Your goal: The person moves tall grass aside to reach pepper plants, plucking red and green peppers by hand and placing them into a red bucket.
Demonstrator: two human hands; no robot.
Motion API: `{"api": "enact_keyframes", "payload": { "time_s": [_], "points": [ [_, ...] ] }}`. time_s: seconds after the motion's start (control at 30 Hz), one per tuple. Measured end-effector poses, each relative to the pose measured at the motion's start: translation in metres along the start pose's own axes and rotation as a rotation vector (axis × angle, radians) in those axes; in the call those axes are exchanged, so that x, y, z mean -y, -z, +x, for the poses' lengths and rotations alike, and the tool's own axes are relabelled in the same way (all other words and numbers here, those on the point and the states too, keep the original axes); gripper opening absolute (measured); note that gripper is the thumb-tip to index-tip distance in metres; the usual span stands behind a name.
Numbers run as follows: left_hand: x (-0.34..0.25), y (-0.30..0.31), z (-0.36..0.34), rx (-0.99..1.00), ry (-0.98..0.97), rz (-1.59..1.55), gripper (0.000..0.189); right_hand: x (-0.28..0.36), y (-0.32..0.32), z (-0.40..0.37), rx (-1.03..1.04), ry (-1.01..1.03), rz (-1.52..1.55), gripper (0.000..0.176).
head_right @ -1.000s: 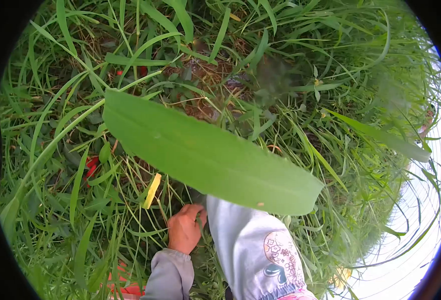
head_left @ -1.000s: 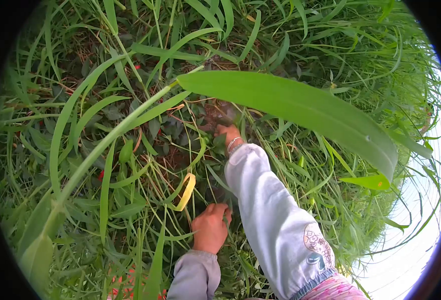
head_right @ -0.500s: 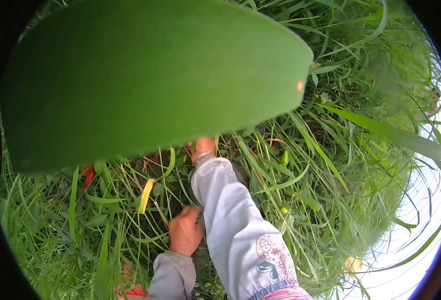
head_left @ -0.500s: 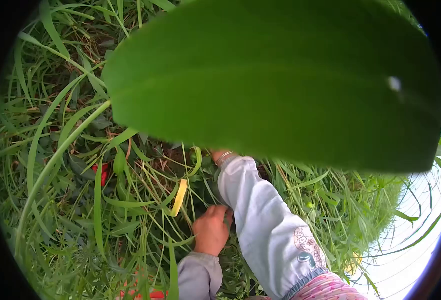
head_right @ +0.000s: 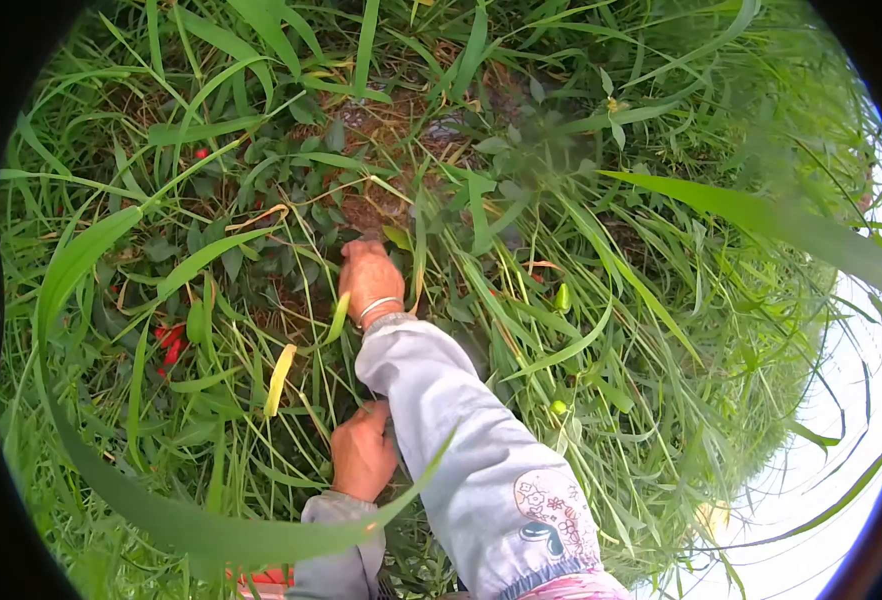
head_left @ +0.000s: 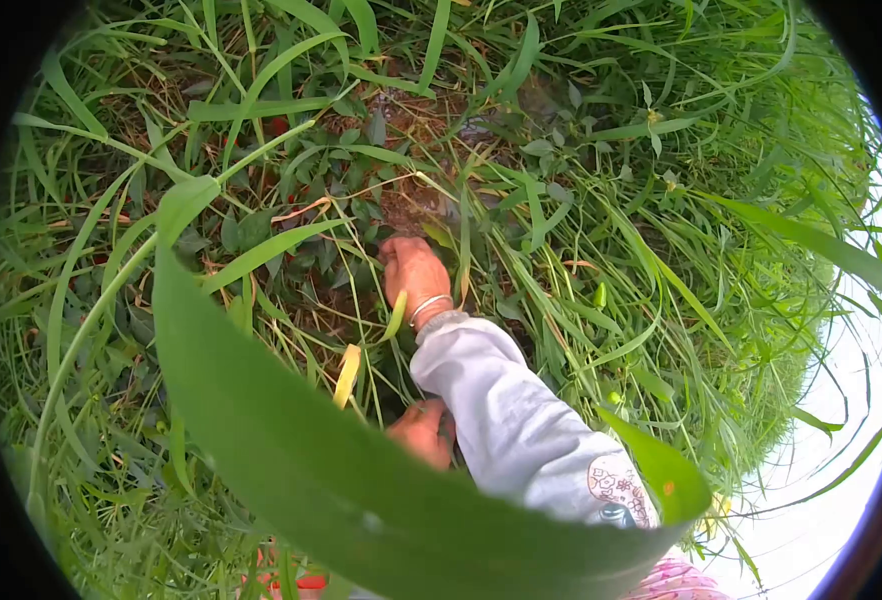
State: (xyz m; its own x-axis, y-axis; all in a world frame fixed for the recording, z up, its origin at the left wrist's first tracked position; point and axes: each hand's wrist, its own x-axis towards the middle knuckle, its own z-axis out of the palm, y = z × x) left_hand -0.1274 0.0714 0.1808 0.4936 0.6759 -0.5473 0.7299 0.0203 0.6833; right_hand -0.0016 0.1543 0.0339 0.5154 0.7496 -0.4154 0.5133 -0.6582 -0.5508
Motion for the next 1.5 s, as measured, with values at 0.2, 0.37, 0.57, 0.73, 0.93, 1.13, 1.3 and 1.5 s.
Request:
{"api": "enact_keyframes", "payload": {
  "time_s": [0.2, 0.37, 0.57, 0.73, 0.93, 1.13, 1.3, 1.5],
  "points": [
    [-0.012, 0.007, 0.003, 0.000, 0.024, -0.047, 0.010, -0.018, 0.042, 0.033, 0.310, 0.101, -0.799, 0.027],
    [-0.001, -0.009, 0.002, -0.087, -0.028, -0.060, 0.009, -0.004, 0.051, 0.039, 0.540, 0.261, -1.019, 0.032],
    [0.004, -0.013, 0.002, -0.133, -0.066, -0.032, 0.009, -0.007, 0.025, 0.069, 0.655, -0.035, -1.140, 0.029],
    [0.006, -0.012, 0.001, -0.115, -0.066, -0.057, 0.010, -0.021, 0.023, 0.070, 0.572, -0.175, -1.061, 0.025],
    [0.001, -0.009, 0.002, -0.106, -0.033, -0.093, 0.010, 0.004, 0.044, 0.055, 0.280, -0.328, -0.624, 0.028],
    [-0.001, -0.003, 0.004, -0.158, -0.098, -0.093, 0.011, 0.029, 0.103, 0.042, 0.595, 0.388, -0.617, 0.038],
    [-0.006, 0.007, 0.008, -0.063, 0.027, -0.434, 0.013, -0.014, 0.120, 0.007, 0.504, 0.443, -0.008, 0.037],
    [-0.013, 0.016, 0.010, -0.176, 0.049, -0.791, 0.022, 0.000, 0.163, -0.083, 0.449, 0.177, 0.391, 0.041]
  ]
}}
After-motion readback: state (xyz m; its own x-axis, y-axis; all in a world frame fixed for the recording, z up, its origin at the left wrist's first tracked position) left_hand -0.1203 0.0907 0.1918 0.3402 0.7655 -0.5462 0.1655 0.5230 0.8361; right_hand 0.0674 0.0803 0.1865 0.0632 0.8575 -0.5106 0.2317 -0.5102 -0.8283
